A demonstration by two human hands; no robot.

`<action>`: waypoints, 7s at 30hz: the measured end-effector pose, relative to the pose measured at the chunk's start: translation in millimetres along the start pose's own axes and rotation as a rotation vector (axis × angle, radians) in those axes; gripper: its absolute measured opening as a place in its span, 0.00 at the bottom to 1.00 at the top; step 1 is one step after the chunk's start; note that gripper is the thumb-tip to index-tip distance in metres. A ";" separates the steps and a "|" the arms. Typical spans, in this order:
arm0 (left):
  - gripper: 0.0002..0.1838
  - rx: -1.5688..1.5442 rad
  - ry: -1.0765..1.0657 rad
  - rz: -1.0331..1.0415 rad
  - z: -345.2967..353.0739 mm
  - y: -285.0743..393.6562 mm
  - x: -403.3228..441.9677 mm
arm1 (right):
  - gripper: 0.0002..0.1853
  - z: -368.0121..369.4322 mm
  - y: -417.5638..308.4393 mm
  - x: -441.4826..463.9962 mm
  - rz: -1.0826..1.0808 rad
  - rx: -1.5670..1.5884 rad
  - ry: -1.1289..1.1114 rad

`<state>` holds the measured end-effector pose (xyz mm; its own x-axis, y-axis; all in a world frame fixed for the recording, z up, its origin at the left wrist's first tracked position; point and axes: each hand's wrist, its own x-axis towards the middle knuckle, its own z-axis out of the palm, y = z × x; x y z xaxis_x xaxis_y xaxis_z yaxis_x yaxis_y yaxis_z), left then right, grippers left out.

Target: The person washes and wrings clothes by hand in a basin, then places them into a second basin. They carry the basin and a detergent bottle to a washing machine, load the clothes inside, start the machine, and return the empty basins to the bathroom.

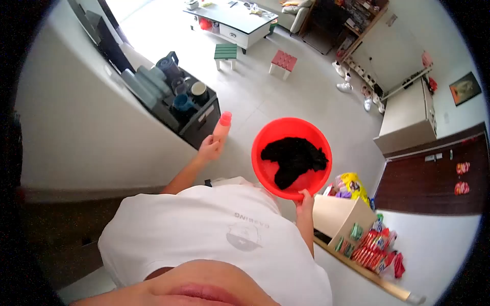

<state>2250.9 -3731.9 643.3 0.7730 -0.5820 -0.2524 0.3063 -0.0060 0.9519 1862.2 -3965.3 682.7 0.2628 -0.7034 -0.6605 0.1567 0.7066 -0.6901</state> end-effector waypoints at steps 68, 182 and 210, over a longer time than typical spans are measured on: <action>0.30 -0.379 1.159 -0.048 -950.5 484.1 1348.4 | 0.19 1938.4 317.6 697.5 0.617 -0.784 -0.845; 0.09 0.103 1.039 -0.541 -2104.0 1000.2 3651.9 | 0.41 4405.8 675.1 2041.4 0.313 0.382 -0.509; 0.15 -0.076 1.091 -0.554 -2148.1 996.9 3662.6 | 0.25 4304.8 733.9 1833.5 1.205 -0.562 -0.342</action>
<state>6580.8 -4123.0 295.0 0.5763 0.4707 -0.6681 0.7452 0.0330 0.6660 6557.4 -4401.3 239.0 0.1927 0.4292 -0.8824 -0.7152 0.6771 0.1732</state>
